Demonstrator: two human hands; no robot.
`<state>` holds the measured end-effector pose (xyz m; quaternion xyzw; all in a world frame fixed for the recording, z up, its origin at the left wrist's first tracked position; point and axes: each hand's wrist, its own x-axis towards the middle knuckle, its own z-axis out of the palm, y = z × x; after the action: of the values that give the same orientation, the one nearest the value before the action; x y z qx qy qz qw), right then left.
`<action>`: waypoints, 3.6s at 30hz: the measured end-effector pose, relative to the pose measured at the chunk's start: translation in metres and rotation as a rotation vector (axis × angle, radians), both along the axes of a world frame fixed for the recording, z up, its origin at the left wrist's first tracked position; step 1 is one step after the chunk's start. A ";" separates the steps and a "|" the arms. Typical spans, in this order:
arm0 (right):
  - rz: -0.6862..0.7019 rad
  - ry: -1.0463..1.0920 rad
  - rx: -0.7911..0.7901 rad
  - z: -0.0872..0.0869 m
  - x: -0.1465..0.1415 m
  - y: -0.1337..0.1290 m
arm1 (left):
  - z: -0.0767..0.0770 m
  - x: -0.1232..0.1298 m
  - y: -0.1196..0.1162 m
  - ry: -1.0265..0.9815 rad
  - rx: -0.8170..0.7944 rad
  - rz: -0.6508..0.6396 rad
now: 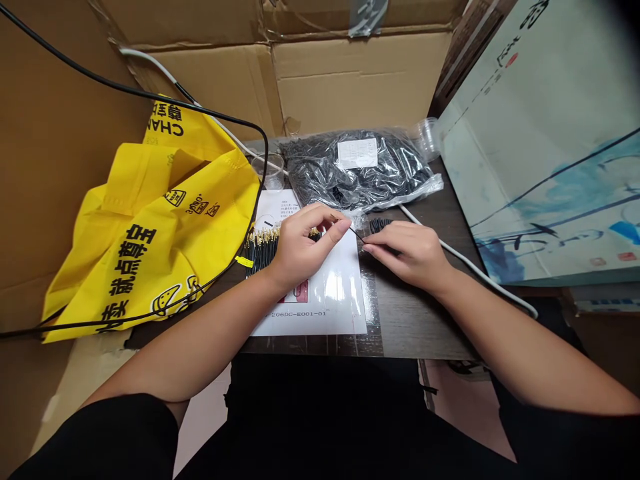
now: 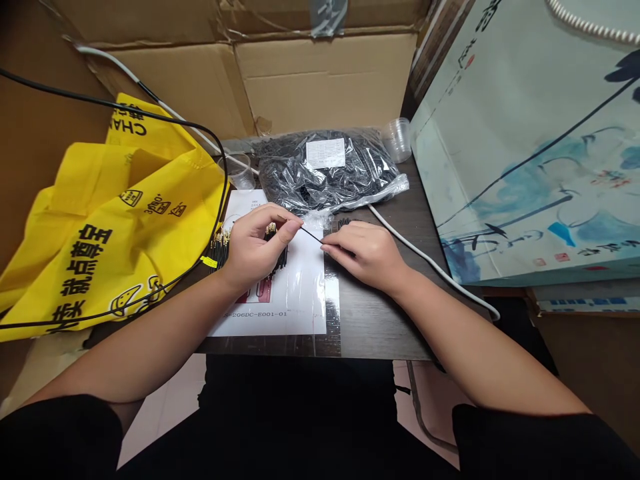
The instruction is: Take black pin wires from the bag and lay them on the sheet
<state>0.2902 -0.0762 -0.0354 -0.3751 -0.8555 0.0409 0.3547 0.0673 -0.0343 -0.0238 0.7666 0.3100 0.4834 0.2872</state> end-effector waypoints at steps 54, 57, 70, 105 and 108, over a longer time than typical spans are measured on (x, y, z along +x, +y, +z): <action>-0.058 0.051 0.066 -0.004 -0.005 -0.003 | -0.011 0.000 0.001 0.509 0.468 -0.065; -0.079 0.056 0.072 -0.004 -0.005 -0.003 | -0.012 -0.001 0.000 0.510 0.472 -0.081; -0.091 0.082 0.004 -0.005 -0.008 -0.004 | -0.012 -0.002 -0.001 0.524 0.577 -0.055; 0.083 0.044 0.021 0.006 -0.002 -0.011 | -0.003 -0.003 -0.005 0.411 0.582 -0.140; 0.093 0.060 0.013 0.006 -0.001 -0.011 | -0.003 -0.003 -0.005 0.410 0.575 -0.139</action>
<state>0.2891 -0.0868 -0.0297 -0.3311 -0.8612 0.0628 0.3806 0.0646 -0.0398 -0.0263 0.9165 0.1594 0.3661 0.0237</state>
